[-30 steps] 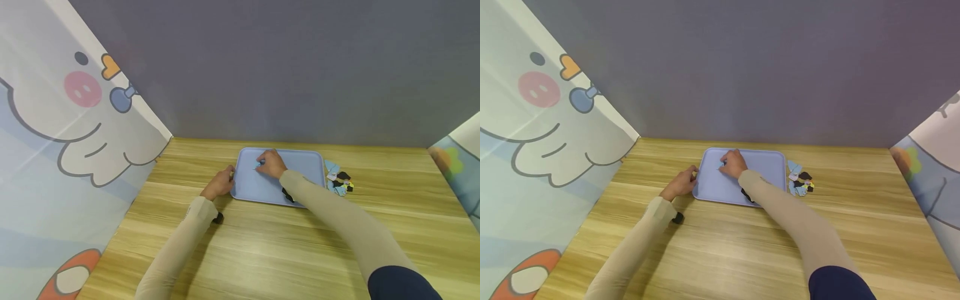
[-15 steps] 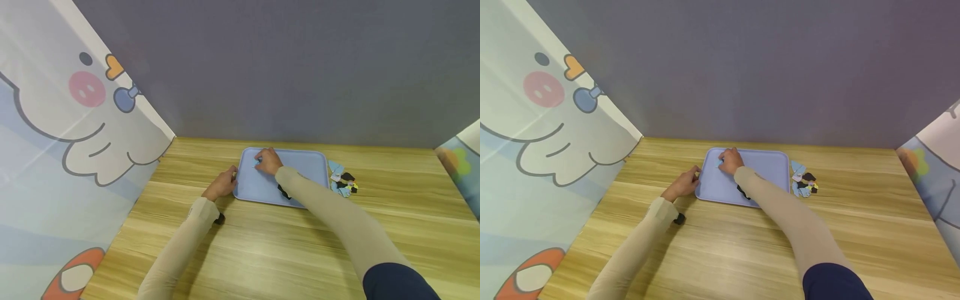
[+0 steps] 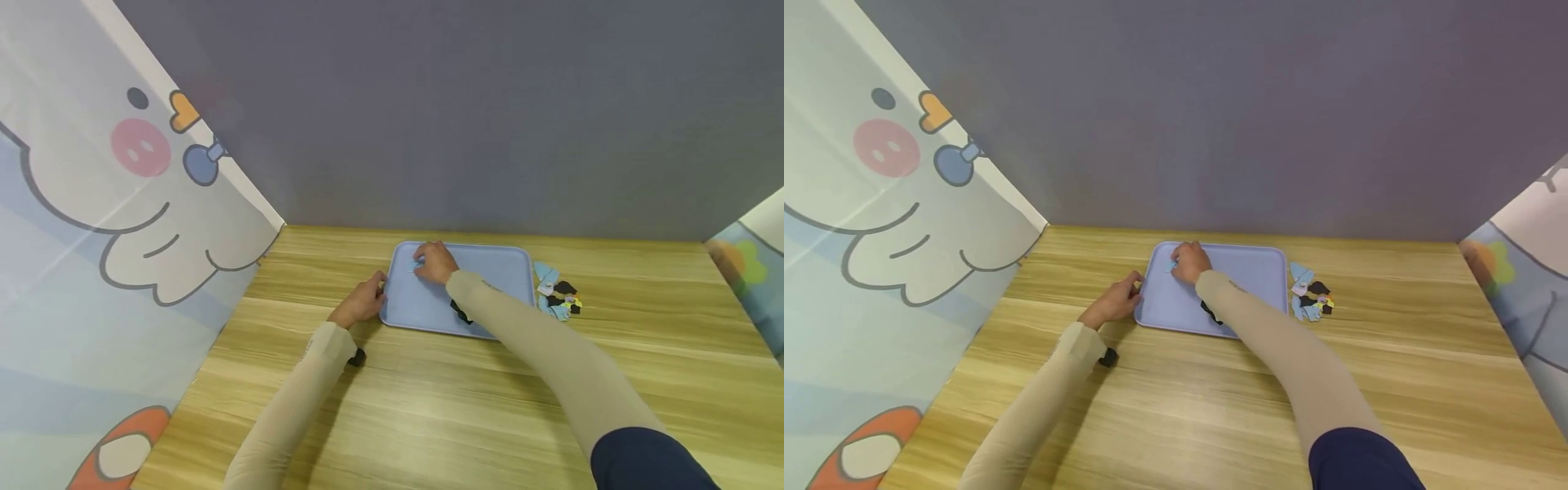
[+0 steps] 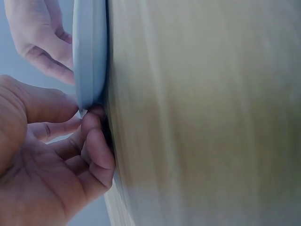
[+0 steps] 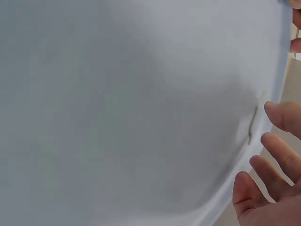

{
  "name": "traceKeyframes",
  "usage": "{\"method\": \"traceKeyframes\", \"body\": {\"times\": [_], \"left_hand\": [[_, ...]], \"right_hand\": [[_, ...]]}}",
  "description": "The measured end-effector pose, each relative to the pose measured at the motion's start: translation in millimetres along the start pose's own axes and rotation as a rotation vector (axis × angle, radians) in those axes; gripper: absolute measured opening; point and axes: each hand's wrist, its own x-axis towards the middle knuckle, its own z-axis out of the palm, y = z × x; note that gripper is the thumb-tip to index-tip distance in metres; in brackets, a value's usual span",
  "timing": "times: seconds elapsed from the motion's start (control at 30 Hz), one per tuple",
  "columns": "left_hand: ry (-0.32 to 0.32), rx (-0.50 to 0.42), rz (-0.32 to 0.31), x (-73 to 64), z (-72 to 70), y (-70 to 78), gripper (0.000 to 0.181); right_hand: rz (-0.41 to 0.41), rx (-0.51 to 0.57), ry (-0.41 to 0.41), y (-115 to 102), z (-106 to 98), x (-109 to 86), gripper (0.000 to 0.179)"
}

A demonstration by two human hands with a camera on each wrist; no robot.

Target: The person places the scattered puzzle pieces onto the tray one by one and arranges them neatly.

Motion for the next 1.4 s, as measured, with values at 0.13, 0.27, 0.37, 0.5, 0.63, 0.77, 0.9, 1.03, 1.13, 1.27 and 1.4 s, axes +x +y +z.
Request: {"method": "traceKeyframes", "body": {"times": [0.13, 0.27, 0.37, 0.5, 0.63, 0.77, 0.9, 1.03, 1.13, 1.27, 1.4], "left_hand": [[0.007, -0.002, -0.001, -0.9, -0.7, -3.9, 0.031], [-0.004, -0.008, -0.016, -1.6, -1.6, -5.8, 0.032], [-0.014, -0.013, -0.026, -0.9, -2.0, -6.5, 0.033], [-0.018, -0.012, -0.03, -0.3, -1.7, -7.6, 0.033], [-0.01, 0.001, -0.009, -0.1, -1.0, -9.3, 0.033], [-0.007, 0.004, 0.01, 0.0, -0.6, -10.5, 0.033], [-0.011, -0.004, 0.004, 1.1, 0.4, -11.0, 0.033], [-0.008, -0.014, -0.004, 2.3, 1.4, -10.3, 0.034], [-0.007, -0.026, -0.006, 2.5, 1.1, -9.5, 0.035], [-0.009, -0.021, 0.002, 3.5, 1.5, -8.8, 0.035], [-0.012, -0.012, 0.001, 4.7, 2.8, -7.9, 0.034]], "right_hand": [[-0.002, 0.019, 0.003, -4, -8, -1.8, 0.03], [0.014, 0.02, 0.0, -4, -17, -5.3, 0.03], [0.025, 0.015, -0.004, -1, -23, -9.1, 0.031], [0.047, -0.001, -0.013, 6, -30, -13.9, 0.033], [0.061, 0.004, -0.003, 11, -37, -18.5, 0.034], [0.042, 0.02, 0.012, 16, -44, -24.4, 0.035], [0.02, 0.019, 0.018, 22, -51, -30.2, 0.035], [0.003, 0.02, 0.016, 29, -59, -36.9, 0.036], [-0.02, 0.013, 0.022, 33, -67, -43.0, 0.036], [-0.062, -0.02, 0.044, 39, -79, -52.5, 0.034], [-0.088, -0.059, 0.06, 49, -92, -63.6, 0.033]]}}
